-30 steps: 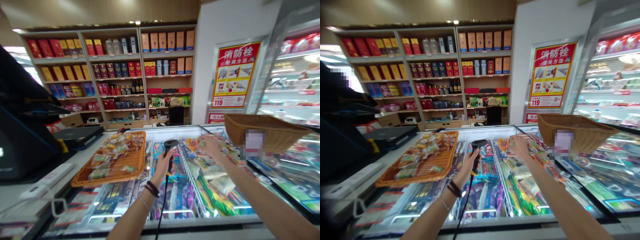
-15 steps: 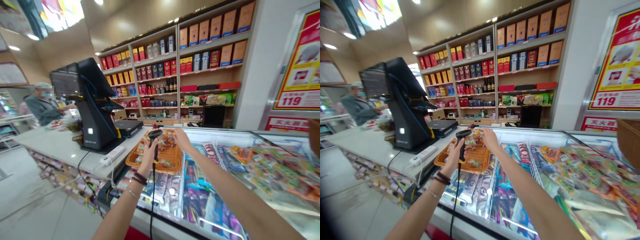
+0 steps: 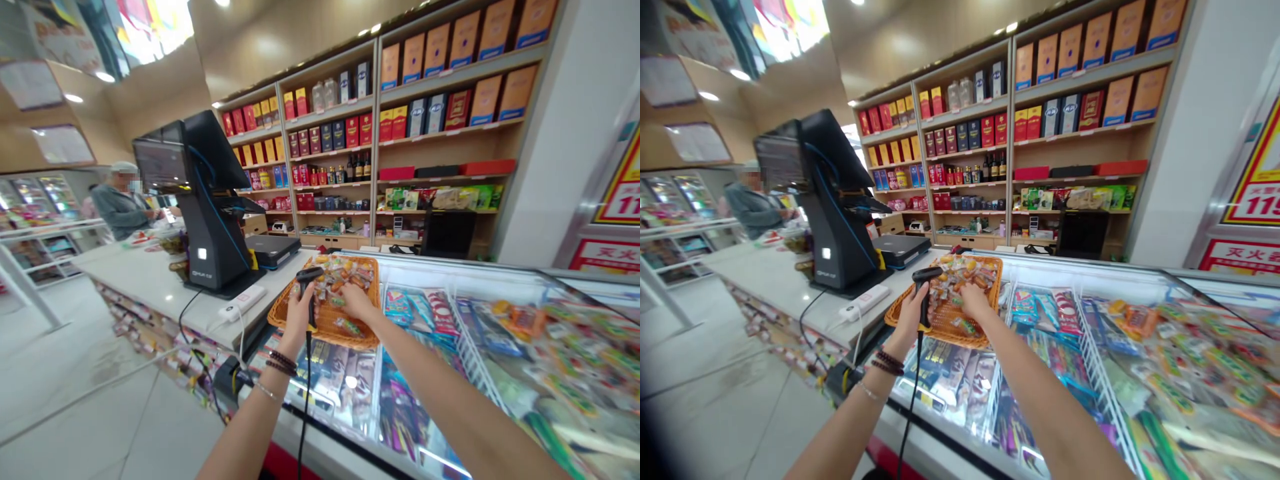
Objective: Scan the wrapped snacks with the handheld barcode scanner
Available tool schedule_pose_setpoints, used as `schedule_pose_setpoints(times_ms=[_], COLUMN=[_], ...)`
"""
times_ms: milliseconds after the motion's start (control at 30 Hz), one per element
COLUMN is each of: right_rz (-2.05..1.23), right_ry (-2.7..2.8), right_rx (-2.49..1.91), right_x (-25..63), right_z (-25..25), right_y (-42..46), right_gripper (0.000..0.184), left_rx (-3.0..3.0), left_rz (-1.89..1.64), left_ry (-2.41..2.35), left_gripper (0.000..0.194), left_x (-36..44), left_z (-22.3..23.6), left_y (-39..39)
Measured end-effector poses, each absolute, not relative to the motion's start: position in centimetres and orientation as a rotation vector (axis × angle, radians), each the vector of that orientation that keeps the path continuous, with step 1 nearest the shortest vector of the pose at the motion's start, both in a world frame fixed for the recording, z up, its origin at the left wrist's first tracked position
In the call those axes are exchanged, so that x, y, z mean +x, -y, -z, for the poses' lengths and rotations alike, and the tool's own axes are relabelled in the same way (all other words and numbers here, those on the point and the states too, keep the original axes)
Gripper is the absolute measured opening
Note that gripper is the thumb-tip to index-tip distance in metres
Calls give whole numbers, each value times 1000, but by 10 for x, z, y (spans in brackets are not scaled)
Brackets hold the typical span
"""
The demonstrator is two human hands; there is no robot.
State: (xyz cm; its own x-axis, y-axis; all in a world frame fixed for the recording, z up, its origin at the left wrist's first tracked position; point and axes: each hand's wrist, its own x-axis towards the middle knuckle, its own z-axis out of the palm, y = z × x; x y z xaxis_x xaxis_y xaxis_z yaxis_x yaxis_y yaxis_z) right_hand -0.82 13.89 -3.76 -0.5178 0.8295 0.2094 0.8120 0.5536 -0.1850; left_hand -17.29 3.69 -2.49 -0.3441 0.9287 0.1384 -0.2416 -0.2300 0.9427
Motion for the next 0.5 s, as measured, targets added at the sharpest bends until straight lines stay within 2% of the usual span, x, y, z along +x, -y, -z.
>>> schedule_pose_setpoints(times_ms=[100, 200, 400, 500], right_rz=[-223, -414, -1036, -1128], right_ry=[2577, 2481, 1685, 1405], right_rx=[-1350, -1352, -892, -935], right_x=[-2, 5, 69, 123], right_z=[35, 35, 46, 60], right_y=[-131, -125, -122, -119], right_gripper=[29, 35, 57, 58], left_rx=[964, 962, 985, 1030], left_rz=[-1716, -1706, -1608, -1511], left_ry=[-1143, -1123, -1019, -924], left_gripper=[67, 69, 76, 75], left_x=[-168, -158, -111, -77], left_z=[23, 20, 8, 4], left_y=[-35, -30, -15, -10])
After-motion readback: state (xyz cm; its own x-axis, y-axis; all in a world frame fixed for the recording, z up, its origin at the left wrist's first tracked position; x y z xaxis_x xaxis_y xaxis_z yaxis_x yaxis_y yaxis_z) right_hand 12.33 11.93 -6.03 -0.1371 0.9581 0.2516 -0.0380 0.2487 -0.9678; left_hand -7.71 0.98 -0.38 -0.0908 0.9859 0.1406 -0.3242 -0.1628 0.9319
